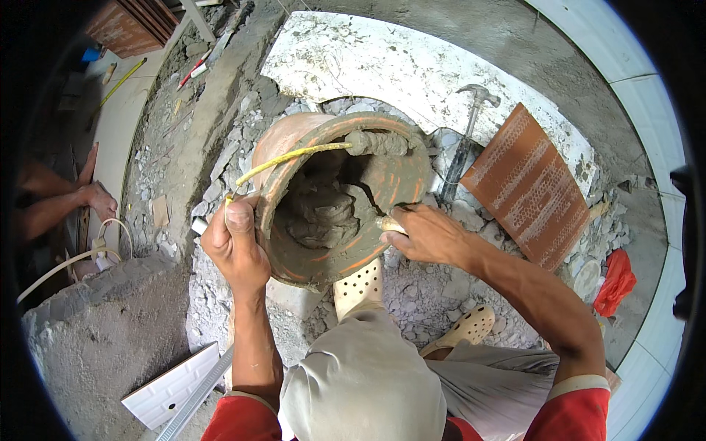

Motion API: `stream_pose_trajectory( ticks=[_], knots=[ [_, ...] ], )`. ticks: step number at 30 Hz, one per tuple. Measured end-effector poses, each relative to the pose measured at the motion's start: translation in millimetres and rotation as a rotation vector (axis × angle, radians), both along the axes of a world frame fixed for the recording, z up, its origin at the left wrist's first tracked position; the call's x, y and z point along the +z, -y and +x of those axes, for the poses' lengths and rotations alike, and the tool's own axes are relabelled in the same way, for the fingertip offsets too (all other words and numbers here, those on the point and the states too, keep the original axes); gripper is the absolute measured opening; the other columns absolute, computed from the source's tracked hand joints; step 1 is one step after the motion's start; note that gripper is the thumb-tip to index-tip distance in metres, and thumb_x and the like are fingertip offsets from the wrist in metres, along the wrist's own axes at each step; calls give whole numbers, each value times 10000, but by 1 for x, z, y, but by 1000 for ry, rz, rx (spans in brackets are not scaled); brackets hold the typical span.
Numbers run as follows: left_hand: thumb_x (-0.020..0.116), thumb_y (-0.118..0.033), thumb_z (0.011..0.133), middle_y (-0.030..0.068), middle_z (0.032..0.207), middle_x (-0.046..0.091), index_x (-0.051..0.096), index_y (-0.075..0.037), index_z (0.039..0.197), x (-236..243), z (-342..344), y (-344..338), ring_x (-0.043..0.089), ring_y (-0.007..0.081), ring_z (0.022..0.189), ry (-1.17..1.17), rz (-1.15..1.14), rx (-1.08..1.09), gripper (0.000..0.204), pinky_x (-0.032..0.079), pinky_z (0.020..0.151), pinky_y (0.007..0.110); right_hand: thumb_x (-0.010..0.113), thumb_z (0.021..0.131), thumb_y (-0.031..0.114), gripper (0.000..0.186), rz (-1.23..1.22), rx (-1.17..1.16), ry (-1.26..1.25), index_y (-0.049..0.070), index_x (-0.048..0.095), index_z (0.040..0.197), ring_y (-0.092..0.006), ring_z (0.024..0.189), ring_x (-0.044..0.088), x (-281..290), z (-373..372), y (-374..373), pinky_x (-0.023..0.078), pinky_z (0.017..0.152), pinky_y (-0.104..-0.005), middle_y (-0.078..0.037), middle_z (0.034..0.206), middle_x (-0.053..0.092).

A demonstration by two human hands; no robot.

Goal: The person inserts tile spacers between white wall tiles, then scoops cement from a bucket and spreads it onto a tile before pressing the tile onto the wall. The person adjusts the tile position and continues the process.

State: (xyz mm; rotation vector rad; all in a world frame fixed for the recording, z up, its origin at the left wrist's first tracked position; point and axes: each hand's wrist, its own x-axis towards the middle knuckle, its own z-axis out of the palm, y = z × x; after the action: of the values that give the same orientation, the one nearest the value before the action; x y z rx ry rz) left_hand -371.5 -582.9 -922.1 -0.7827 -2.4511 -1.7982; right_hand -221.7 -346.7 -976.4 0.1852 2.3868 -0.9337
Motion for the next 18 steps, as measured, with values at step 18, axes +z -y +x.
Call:
stream_pose_trajectory(
  ticks=[18],
  knots=[
    [555, -331, 1084, -23, 746, 566, 708, 68, 958, -4, -5, -17, 450, 68, 702, 16, 56, 74, 446, 356, 629, 252, 665, 965, 411, 497, -350, -279, -136, -59, 651, 1125, -455, 867, 684, 4, 32, 28, 530, 778, -475, -279, 936, 701]
  ],
)
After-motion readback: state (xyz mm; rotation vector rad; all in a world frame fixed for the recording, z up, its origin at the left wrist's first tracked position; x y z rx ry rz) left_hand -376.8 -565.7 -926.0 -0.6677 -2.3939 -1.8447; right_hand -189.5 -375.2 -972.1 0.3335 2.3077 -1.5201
